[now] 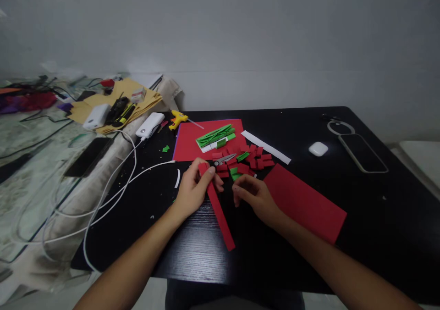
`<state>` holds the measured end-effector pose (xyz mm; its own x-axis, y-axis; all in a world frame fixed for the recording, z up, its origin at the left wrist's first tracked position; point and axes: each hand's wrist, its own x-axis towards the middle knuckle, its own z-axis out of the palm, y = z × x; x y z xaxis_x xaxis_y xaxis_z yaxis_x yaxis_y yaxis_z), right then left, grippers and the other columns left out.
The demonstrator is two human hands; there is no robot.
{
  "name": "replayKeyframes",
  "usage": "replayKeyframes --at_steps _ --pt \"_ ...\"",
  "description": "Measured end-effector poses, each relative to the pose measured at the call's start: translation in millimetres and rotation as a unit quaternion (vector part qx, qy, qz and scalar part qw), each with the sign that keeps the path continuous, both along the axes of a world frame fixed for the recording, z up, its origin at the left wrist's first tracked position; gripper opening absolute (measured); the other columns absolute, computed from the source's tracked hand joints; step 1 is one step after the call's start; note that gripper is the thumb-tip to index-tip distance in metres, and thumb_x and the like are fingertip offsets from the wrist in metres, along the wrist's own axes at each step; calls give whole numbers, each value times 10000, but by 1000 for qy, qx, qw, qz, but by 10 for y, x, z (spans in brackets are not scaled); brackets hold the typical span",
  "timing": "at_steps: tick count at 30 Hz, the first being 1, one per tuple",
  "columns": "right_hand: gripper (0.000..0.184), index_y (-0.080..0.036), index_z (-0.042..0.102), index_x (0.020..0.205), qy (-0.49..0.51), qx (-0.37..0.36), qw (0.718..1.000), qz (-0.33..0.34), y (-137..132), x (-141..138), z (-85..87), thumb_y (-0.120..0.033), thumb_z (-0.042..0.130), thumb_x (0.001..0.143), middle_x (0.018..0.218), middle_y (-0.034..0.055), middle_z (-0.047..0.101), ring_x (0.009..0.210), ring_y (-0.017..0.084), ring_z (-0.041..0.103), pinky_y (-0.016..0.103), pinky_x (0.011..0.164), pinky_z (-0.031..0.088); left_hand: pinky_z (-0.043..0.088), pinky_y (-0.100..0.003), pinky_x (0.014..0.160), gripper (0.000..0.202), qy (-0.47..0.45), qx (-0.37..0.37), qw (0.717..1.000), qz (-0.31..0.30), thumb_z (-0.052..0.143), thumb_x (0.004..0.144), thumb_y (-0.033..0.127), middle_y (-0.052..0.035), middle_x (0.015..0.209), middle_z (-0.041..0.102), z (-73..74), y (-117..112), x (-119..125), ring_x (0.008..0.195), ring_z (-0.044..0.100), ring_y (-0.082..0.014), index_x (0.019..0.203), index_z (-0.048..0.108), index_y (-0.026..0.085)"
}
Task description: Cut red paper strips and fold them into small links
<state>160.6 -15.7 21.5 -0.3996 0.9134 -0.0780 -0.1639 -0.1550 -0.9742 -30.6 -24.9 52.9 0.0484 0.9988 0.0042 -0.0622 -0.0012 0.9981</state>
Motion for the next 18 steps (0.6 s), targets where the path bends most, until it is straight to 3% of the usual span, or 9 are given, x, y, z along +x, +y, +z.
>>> replayKeyframes --at_steps 4,8,14,18 --pt "316 -179 613 780 18 -29 999 25 1 -1 -33 -461 746 834 586 -35 601 458 108 559 231 446 462 391 -207 458 356 19 -71 994 -79 529 958 540 45 559 620 -7 11 22 416 524 -112 858 444 208" --pt "339 -177 599 786 19 -49 998 33 -6 -8 -75 -483 740 830 581 -40 595 434 107 561 217 400 461 335 -213 507 399 87 -87 979 -164 555 938 541 47 570 532 -81 54 32 501 451 -97 786 523 174" --pt "337 -202 580 971 29 -60 998 13 -4 0 -94 -452 751 824 563 -72 576 417 116 561 214 378 472 405 -244 625 286 168 -41 969 -175 707 839 431 19 711 574 -179 20 52 659 530 -139 821 608 163" --pt "316 -197 625 969 19 -30 999 16 7 1 -102 -424 773 806 642 -58 586 446 92 550 207 401 482 450 -270 688 253 255 0 955 -152 764 780 348 -3 802 654 -188 -26 50 749 611 -187 930 634 192"
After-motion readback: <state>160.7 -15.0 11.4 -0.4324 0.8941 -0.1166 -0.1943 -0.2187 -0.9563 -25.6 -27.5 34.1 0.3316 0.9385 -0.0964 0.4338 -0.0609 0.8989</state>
